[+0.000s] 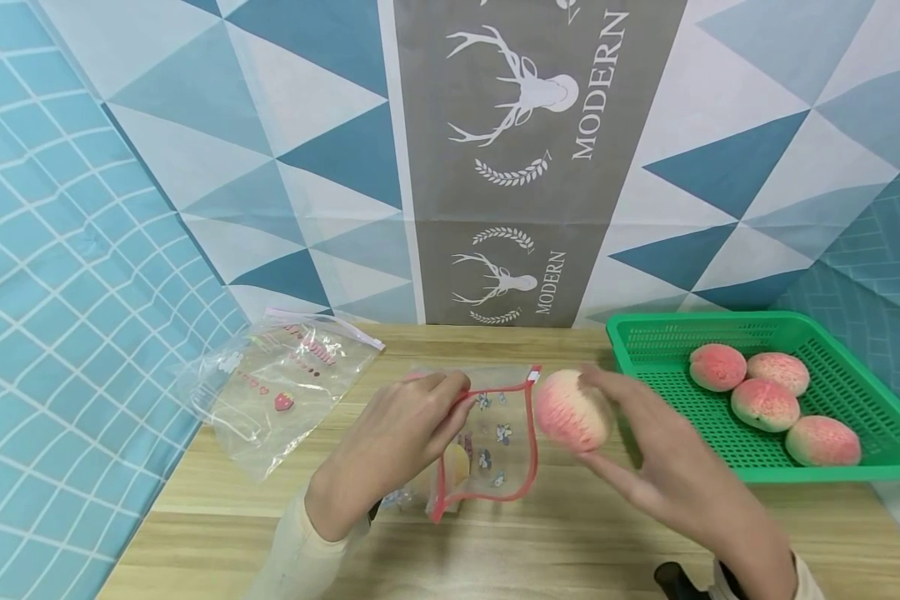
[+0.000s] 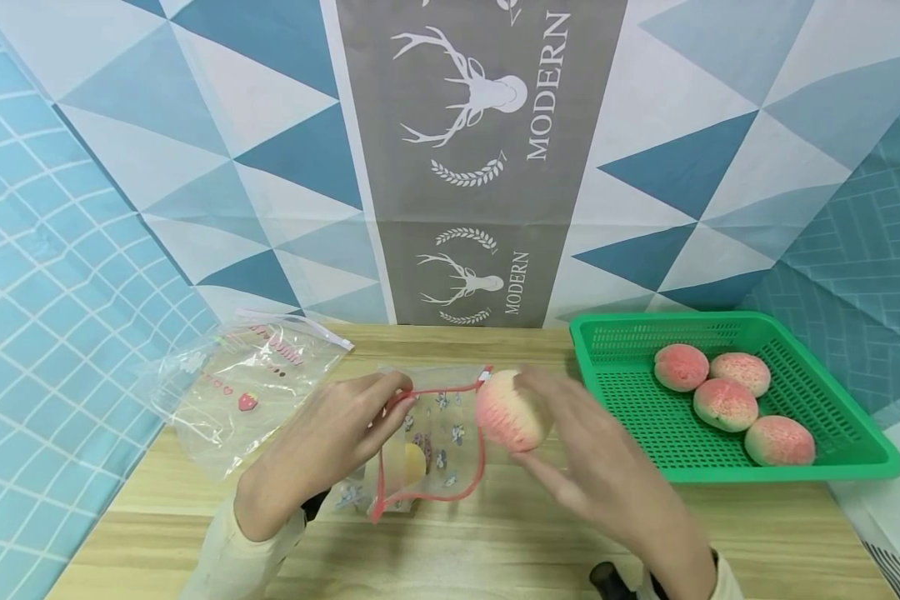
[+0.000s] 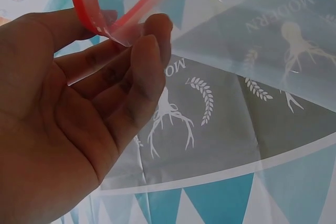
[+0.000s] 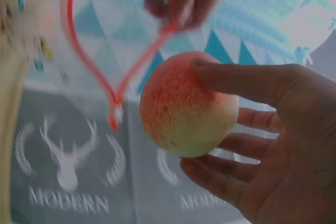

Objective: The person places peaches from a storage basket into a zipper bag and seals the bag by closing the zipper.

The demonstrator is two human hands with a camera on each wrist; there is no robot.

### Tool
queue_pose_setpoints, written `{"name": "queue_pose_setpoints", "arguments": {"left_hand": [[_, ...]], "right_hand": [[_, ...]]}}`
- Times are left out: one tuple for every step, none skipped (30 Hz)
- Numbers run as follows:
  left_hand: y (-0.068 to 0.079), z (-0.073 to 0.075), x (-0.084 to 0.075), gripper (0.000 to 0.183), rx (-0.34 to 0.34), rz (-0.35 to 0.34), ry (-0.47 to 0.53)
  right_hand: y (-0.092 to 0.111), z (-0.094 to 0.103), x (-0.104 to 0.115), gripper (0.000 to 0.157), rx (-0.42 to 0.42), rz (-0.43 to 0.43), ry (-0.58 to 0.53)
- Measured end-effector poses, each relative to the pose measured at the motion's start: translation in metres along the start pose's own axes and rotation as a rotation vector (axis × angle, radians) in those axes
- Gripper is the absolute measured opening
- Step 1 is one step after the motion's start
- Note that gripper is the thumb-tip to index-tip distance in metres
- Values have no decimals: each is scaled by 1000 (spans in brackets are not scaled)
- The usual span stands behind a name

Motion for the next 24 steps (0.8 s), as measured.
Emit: {"name": "queue_pose_setpoints", "arguments": {"left_hand": [[0,0,-1,8,-3,-6,0],[0,1,-1,8,-4,-10,0],[0,1,-1,8,-4,-13,0],[0,1,-1,8,-6,-15,-2],[0,2,-2,8,-7,-16,-4],[0,2,-2,8,-8,-18,-5],[0,3,-2,8,-9,-19,-3],[0,3,-3,8,-11,-21,-3],[0,4,-3,8,-16,-25,-3],[0,5,-4,8,-21,-30,-3],[0,6,-6,9,-25,-37,-3],[0,6,-7,9,-30,-44,-3],[0,7,-8,10,-34,-50,0],[0,7,-9,11,-38,-56,-1],[0,7,-10,11,-42,-62,-2],[-1,7,-11,11,-45,-67,-2],[-1,7,-12,12,-47,-72,-4],[-1,7,-13,13,-49,-76,-5],[-1,7,-14,13,-51,-79,-8],[-1,8,-14,13,-54,-81,-12],[-1,8,-15,13,-58,-82,-16],[0,8,-15,13,-58,-82,-18],[0,8,-15,13,-60,-82,-22],[0,9,-15,13,-60,-81,-24]], "right_hand": [[0,-6,5,78,19,-2,-1],[0,-11,9,79,36,1,-2],[1,-17,13,79,52,-1,-7],[1,-23,16,79,63,5,-12],[1,-29,19,80,70,12,-17],[1,-34,21,79,73,16,-19],[1,-40,23,77,77,24,-17],[1,-45,24,76,74,40,-18],[1,-50,25,73,69,58,-22],[1,-55,27,70,68,79,-13],[1,-59,28,67,73,93,-5],[1,-63,28,64,76,104,15],[1,-67,29,63,82,118,37],[2,-71,29,63,87,133,62],[2,-74,29,63,97,147,91],[2,-78,29,64,107,157,127],[2,-82,29,65,112,172,157],[1,-86,29,66,111,188,186],[1,-90,30,65,114,203,204],[0,-94,30,65,113,212,222],[0,-97,30,64,102,223,237],[-1,-101,29,63,96,227,250],[-1,-104,28,65,96,225,256],[-1,-108,27,70,100,217,265]]}}
Point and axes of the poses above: each hand's wrist, its own y-axis away from the middle knuckle, its own z-axis out of the back of the hand, x = y × z, the point moved 5 cm from there along -y, towards the middle knuckle, and after that the axes turned 4 degrees about -x, right-handed, at the moved point
